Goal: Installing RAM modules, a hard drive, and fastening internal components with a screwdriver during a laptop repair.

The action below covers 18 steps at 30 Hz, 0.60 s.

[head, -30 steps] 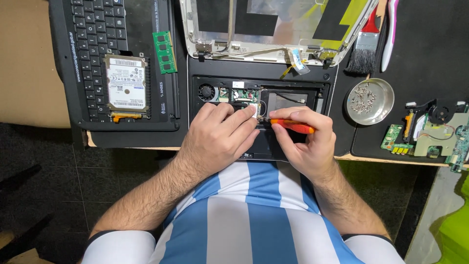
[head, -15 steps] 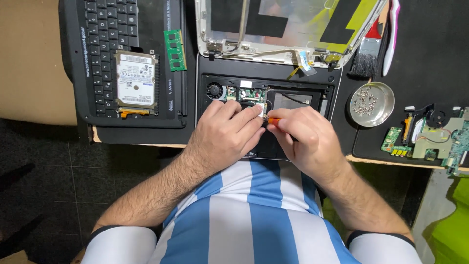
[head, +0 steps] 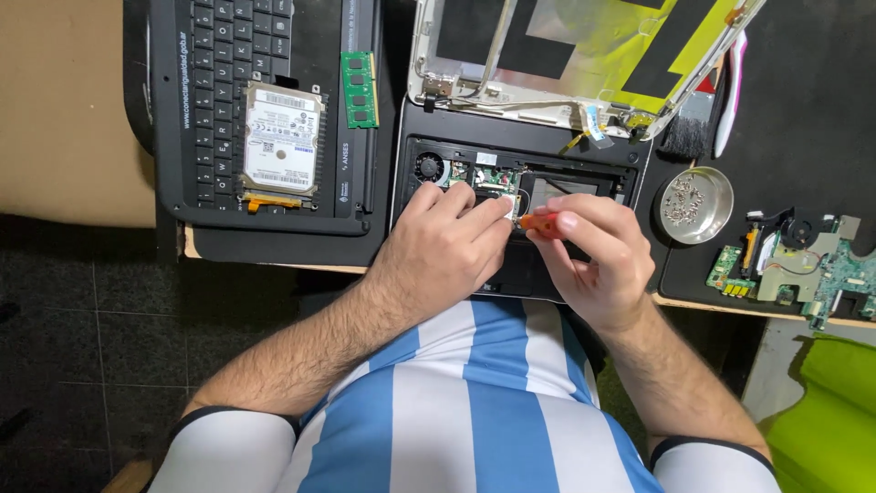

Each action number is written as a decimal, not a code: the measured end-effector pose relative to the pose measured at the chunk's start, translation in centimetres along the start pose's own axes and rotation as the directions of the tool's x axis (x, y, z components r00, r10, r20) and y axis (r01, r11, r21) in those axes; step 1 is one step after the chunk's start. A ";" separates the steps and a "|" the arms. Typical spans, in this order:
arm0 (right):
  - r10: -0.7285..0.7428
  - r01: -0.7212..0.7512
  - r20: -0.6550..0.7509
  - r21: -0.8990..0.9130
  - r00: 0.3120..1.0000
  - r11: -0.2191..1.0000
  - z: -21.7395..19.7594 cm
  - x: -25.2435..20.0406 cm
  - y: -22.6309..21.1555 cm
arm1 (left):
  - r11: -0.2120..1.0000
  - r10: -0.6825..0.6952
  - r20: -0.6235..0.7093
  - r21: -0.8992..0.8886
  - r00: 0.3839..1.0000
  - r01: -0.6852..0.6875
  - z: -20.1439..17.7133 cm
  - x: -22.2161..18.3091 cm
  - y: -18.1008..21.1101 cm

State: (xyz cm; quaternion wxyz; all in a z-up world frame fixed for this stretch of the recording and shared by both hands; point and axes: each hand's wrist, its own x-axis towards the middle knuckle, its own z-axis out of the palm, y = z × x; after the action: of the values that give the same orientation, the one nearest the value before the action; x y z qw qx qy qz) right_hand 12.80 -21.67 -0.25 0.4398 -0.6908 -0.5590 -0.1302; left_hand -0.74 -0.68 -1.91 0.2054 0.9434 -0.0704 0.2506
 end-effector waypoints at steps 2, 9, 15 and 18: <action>-0.015 0.015 -0.018 0.010 1.000 1.000 0.5 -0.4 0.4 | 1.000 0.002 -0.003 -0.004 1.000 -0.002 0.0 0.0 0.0; -0.066 0.065 0.005 0.098 0.998 0.993 0.8 0.9 0.0 | 1.000 -0.001 -0.022 -0.031 1.000 0.001 -0.3 0.2 -0.1; -0.053 0.056 -0.054 0.053 0.997 0.997 1.0 -1.8 1.4 | 0.999 -0.008 -0.010 -0.040 1.000 0.007 -0.6 0.4 -0.2; -0.105 0.108 -0.058 0.049 0.993 0.993 0.9 -1.3 1.9 | 0.999 -0.005 -0.015 -0.044 1.000 0.005 -0.9 0.7 0.0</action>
State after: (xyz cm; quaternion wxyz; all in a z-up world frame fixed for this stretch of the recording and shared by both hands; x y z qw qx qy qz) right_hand 13.70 -21.81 -2.55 0.4656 -0.6444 -0.5858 -0.1578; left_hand -0.55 -0.26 -0.84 0.2273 0.9369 -0.0719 0.2556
